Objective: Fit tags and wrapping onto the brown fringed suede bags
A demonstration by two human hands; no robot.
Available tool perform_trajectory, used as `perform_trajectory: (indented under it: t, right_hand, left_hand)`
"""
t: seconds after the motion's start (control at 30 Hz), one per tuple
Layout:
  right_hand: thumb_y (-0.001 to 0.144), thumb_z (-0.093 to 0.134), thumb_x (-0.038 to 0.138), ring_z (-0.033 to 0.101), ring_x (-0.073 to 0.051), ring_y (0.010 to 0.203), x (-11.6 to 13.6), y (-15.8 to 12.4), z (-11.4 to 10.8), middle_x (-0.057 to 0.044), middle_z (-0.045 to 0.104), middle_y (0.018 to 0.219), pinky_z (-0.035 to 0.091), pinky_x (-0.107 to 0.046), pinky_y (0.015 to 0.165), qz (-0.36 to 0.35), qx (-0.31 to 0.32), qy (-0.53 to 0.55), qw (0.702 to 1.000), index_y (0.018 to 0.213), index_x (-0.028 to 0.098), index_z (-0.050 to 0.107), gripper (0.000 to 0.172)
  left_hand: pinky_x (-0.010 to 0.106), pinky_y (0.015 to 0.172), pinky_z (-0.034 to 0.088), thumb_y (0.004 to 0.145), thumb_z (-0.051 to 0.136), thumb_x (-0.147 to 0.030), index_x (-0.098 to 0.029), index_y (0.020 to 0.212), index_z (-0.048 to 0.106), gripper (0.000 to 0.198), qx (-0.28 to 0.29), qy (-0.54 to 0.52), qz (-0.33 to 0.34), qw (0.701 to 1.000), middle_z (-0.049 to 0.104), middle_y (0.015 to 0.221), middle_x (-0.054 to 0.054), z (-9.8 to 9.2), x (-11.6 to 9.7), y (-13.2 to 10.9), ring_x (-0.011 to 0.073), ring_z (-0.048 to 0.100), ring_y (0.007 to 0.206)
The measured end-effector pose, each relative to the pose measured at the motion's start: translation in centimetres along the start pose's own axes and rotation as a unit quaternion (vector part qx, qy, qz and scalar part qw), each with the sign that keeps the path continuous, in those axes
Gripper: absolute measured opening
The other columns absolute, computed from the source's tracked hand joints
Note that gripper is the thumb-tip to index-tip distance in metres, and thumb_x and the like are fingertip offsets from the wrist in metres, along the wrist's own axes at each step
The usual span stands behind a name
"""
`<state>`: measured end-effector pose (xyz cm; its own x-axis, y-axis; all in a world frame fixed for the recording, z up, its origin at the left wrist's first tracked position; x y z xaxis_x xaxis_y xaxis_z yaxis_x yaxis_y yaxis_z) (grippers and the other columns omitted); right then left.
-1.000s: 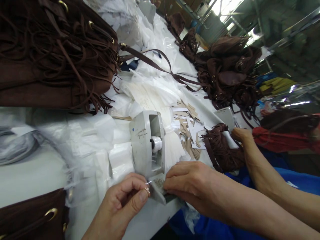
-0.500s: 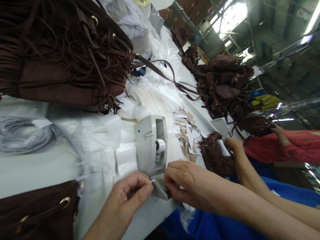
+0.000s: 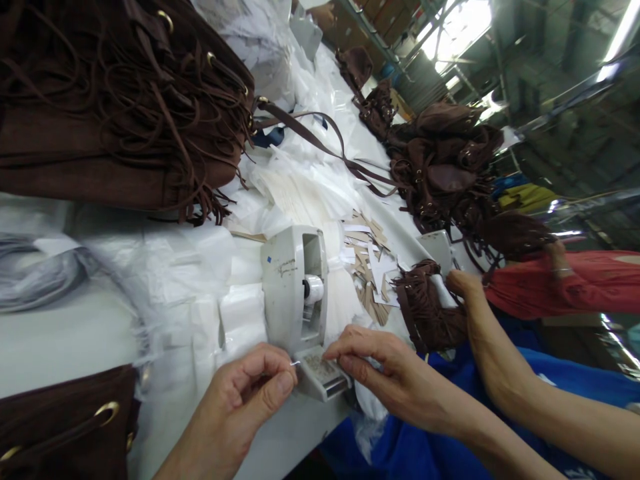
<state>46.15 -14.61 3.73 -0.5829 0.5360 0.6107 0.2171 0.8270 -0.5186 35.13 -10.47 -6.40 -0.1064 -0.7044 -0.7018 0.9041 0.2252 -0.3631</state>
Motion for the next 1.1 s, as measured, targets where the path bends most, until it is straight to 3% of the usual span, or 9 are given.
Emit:
perform_trajectory:
  t: [0.13,0.27,0.4,0.5,0.6,0.7,0.77,0.87,1.1]
  right_hand:
    - [0.088,0.058,0.035,0.059,-0.015,0.072,-0.8,-2.0,-1.2,-0.003,0.064,0.075,0.046,-0.023,0.066,0.065,-0.16,0.075,0.982,0.091,0.017,0.071,0.022]
    - [0.083,0.061,0.049,0.053,-0.012,0.054,-1.6,-5.0,1.5,-0.001,0.056,0.057,0.041,-0.02,0.048,0.14,-0.23,0.205,0.941,0.082,0.014,0.072,0.037]
    - [0.075,0.065,0.059,0.039,-0.005,0.037,-2.1,-5.5,5.0,0.002,0.053,0.053,0.028,-0.016,0.035,0.187,-0.218,0.331,0.899,0.1,0.012,0.069,0.054]
    - [0.072,0.065,0.062,0.034,-0.003,0.031,-1.7,-4.5,5.8,0.004,0.052,0.052,0.022,-0.015,0.031,0.189,-0.194,0.378,0.885,0.11,0.01,0.064,0.064]
    - [0.072,0.066,0.057,0.037,-0.003,0.029,-0.7,-3.4,6.0,0.004,0.055,0.054,0.023,-0.014,0.028,0.19,-0.15,0.385,0.891,0.112,0.01,0.062,0.062]
    - [0.074,0.067,0.052,0.039,-0.003,0.028,0.3,-2.5,6.2,0.005,0.056,0.054,0.025,-0.014,0.028,0.177,-0.119,0.394,0.894,0.102,0.012,0.065,0.048]
    - [0.074,0.068,0.05,0.037,-0.003,0.027,0.4,-2.1,6.0,0.006,0.053,0.049,0.024,-0.014,0.027,0.173,-0.134,0.401,0.89,0.084,0.012,0.066,0.04]
    - [0.072,0.069,0.051,0.034,-0.002,0.025,0.1,-1.9,5.5,0.006,0.049,0.042,0.021,-0.014,0.026,0.169,-0.17,0.398,0.885,0.064,0.013,0.059,0.04]
    - [0.065,0.076,0.046,0.026,-0.001,0.025,-0.5,-4.0,4.5,0.007,0.043,0.038,0.013,-0.015,0.028,0.183,-0.22,0.409,0.867,0.058,0.014,0.055,0.039]
  left_hand:
    - [0.025,0.075,0.036,0.082,0.063,-0.043,-0.018,0.079,0.064,0.026,-0.009,-0.046,-0.03,0.998,0.059,0.085,0.003,0.2,0.8,-0.3,0.0185,0.05,0.086]
    - [0.025,0.078,0.037,0.08,0.067,-0.041,-0.018,0.082,0.067,0.024,-0.002,-0.102,-0.05,0.994,0.061,0.084,0.003,0.9,1.2,-0.7,0.0175,0.051,0.086]
    - [0.021,0.069,0.036,0.076,0.072,-0.038,-0.017,0.082,0.068,0.022,-0.021,-0.12,-0.033,0.992,0.057,0.074,0.0,1.1,0.6,-0.8,0.0122,0.046,0.072]
    - [0.021,0.062,0.034,0.073,0.075,-0.038,-0.016,0.083,0.068,0.025,-0.025,-0.139,-0.02,0.99,0.052,0.066,-0.002,1.4,0.1,-0.8,0.0096,0.041,0.062]
    - [0.021,0.056,0.03,0.075,0.074,-0.038,-0.016,0.087,0.068,0.025,0.001,-0.169,-0.01,0.986,0.042,0.056,-0.005,2.1,-0.3,-0.8,0.0078,0.033,0.054]
    - [0.021,0.053,0.027,0.081,0.068,-0.037,-0.016,0.09,0.068,0.023,0.027,-0.175,0.009,0.984,0.036,0.054,-0.006,2.6,-0.9,-0.8,0.0073,0.028,0.051]
    - [0.021,0.053,0.027,0.082,0.066,-0.037,-0.016,0.09,0.068,0.023,0.033,-0.172,0.013,0.984,0.037,0.055,-0.006,2.7,-1.0,-0.9,0.0072,0.028,0.051]
    - [0.021,0.054,0.027,0.081,0.067,-0.037,-0.016,0.091,0.067,0.024,0.035,-0.166,0.012,0.985,0.043,0.06,-0.004,2.6,-1.1,-1.0,0.0072,0.031,0.053]
    - [0.026,0.066,0.037,0.082,0.064,-0.042,-0.014,0.109,0.066,0.039,0.076,-0.009,0.055,0.996,0.06,0.076,0.003,3.4,-1.4,-1.0,0.014,0.049,0.068]
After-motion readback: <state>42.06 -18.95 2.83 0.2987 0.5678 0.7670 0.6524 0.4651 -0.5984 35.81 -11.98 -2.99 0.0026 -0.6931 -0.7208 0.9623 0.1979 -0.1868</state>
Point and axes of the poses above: each hand's wrist, its own y-axis towards the middle knuckle, its own z-axis out of the palm, x = y × z, the point moved 10 cm from there along y, towards the middle knuckle
